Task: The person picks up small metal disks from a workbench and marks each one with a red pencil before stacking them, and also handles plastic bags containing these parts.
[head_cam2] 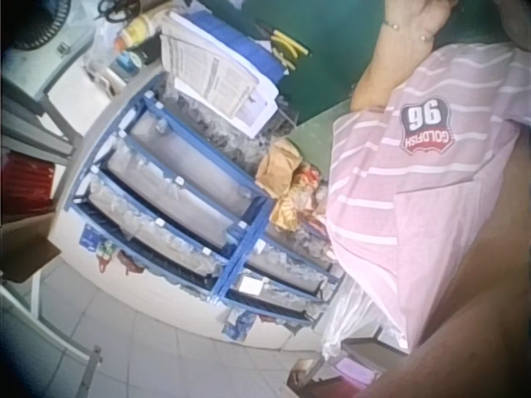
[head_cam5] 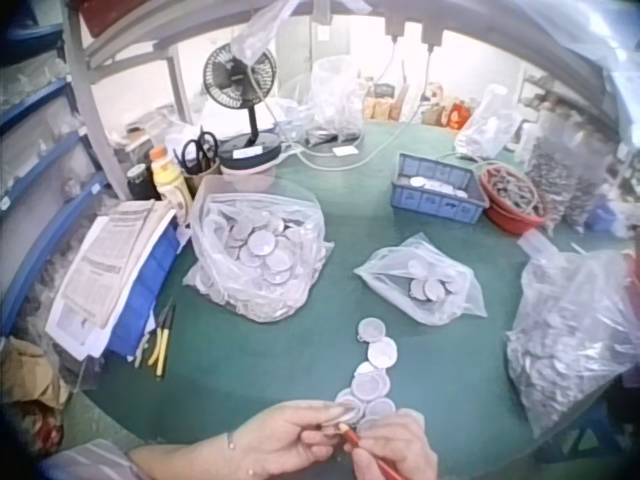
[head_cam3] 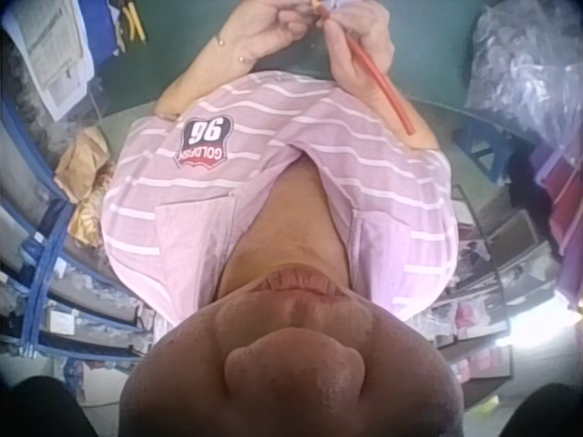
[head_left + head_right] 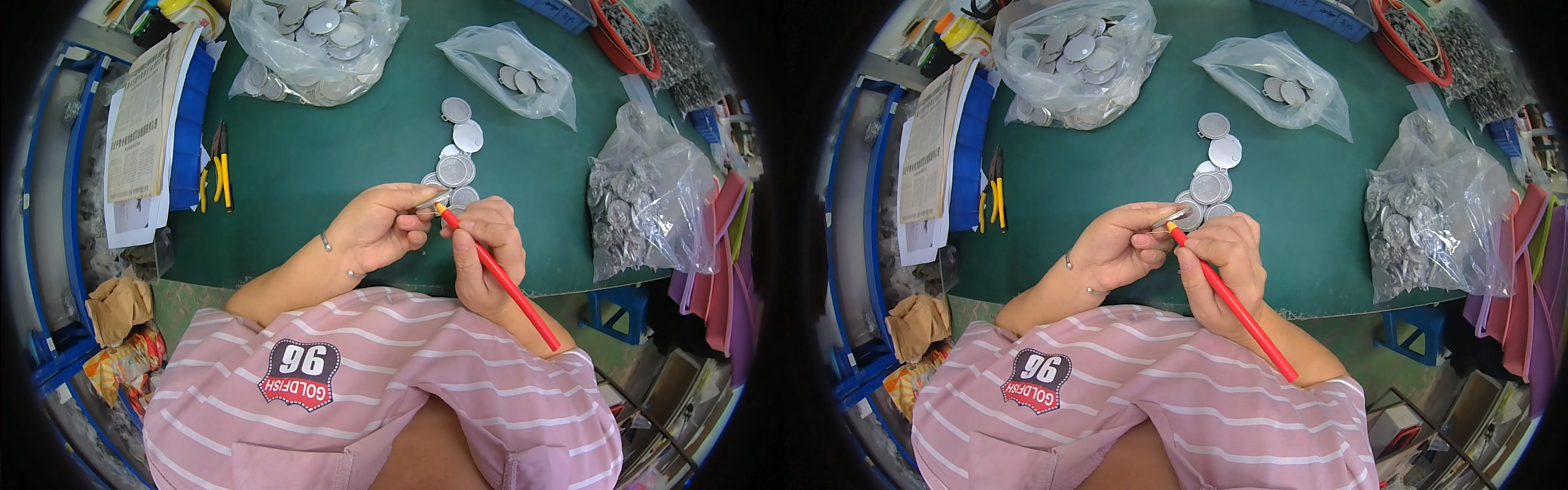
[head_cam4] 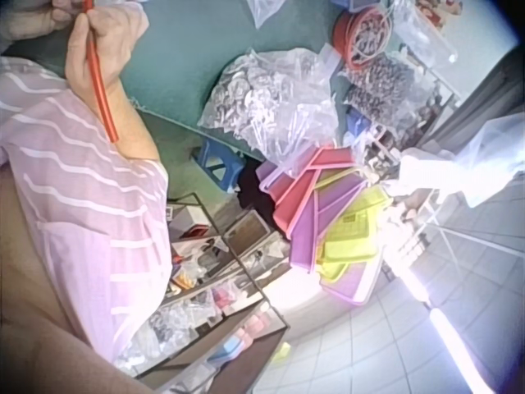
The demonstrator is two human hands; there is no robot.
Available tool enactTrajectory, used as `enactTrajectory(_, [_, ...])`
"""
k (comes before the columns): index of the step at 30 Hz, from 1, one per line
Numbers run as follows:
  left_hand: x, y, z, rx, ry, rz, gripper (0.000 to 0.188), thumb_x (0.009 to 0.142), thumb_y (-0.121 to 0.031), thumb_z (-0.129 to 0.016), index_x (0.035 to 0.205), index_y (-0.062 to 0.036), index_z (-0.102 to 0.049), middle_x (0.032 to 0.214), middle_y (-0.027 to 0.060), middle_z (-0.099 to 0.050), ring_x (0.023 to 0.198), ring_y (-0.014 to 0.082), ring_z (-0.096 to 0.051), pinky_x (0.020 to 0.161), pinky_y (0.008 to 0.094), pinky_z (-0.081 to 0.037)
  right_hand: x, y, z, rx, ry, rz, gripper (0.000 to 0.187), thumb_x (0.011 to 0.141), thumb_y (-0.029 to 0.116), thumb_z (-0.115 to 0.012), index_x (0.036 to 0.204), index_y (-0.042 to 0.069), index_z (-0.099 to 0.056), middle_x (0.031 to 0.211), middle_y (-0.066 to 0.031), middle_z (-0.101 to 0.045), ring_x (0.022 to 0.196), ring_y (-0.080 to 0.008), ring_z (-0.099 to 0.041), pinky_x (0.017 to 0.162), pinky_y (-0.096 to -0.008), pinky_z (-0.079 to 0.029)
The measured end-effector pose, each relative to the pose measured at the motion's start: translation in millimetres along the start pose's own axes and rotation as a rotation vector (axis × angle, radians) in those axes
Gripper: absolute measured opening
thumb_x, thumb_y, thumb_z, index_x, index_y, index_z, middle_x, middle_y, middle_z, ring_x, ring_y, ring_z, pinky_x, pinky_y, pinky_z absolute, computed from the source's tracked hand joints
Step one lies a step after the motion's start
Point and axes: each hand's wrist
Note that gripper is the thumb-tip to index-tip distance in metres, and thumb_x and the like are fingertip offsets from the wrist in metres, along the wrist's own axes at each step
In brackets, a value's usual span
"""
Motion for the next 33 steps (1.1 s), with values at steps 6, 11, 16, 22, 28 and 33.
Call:
enactTrajectory(6, [-2,-2,-4,0.049,-0.012,0.001,0.019,0.092,-0.011,-0.044,0.101,0.0021,-0.053,0.066,-0.0024,-0.044,0.049,0.0003,-0.037,0.043,0.0149,-0.031,-2,-1,2,0.068,-0.101,-0.129,0.008,0.080,-0.001,-0.057,0.084,0.002,-0.050,0.076,-0.0099,-0.059,0.068,-0.0206,-0.054,0.067,-0.0327,-0.041])
enactTrajectory(11, [-2,-1,-1,0.058,0.030,0.000,0.021,0.092,-0.014,-0.045,0.104,0.0015,-0.053,0.069,-0.0016,-0.047,0.050,0.0011,-0.037,0.043,0.0160,-0.032,0,-2,3,0.132,-0.142,-0.135,0.005,0.084,-0.001,-0.052,0.087,0.001,-0.048,0.075,-0.0092,-0.059,0.071,-0.0188,-0.054,0.068,-0.0310,-0.042])
enactTrajectory(16, [-7,-8,-16,0.214,-0.051,-0.169,0.020,0.090,-0.012,-0.050,0.105,0.0002,-0.053,0.076,0.0009,-0.052,0.052,0.0028,-0.041,0.046,0.0159,-0.036,2,1,3,0.136,-0.131,-0.203,0.005,0.086,0.001,-0.050,0.089,0.001,-0.046,0.076,-0.0094,-0.059,0.072,-0.0183,-0.052,0.070,-0.0306,-0.041])
enactTrajectory(22, [-5,-98,-26,-0.192,0.059,-0.850,0.022,0.090,-0.002,-0.044,0.107,0.0119,-0.041,0.103,0.0219,-0.053,0.096,0.0274,-0.057,0.086,0.0303,-0.051,0,3,8,0.205,-0.206,-0.275,0.004,0.087,0.001,-0.048,0.089,0.001,-0.045,0.076,-0.0109,-0.057,0.073,-0.0165,-0.050,0.069,-0.0285,-0.041])
enactTrajectory(28, [13,-87,-36,0.452,-0.151,-1.046,0.031,0.088,-0.009,-0.052,0.113,0.0079,-0.045,0.110,0.0191,-0.054,0.097,0.0237,-0.056,0.081,0.0285,-0.049,-3,1,15,0.234,-0.279,-0.313,0.004,0.088,0.001,-0.048,0.089,0.000,-0.044,0.076,-0.0124,-0.055,0.071,-0.0158,-0.051,0.067,-0.0276,-0.042])
enactTrajectory(33, [40,-43,-16,1.952,-0.197,-0.880,0.032,0.069,-0.021,-0.073,0.092,-0.0027,-0.060,0.092,0.0102,-0.056,0.080,0.0207,-0.056,0.068,0.0320,-0.046,-6,2,19,0.217,-0.265,-0.323,0.006,0.088,0.003,-0.049,0.089,0.000,-0.044,0.079,-0.0123,-0.056,0.071,-0.0151,-0.052,0.066,-0.0264,-0.042])
Point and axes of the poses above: each hand's wrist, its own x-axis towards the middle knuckle, its own z-axis out of the back of the hand, y = z × x
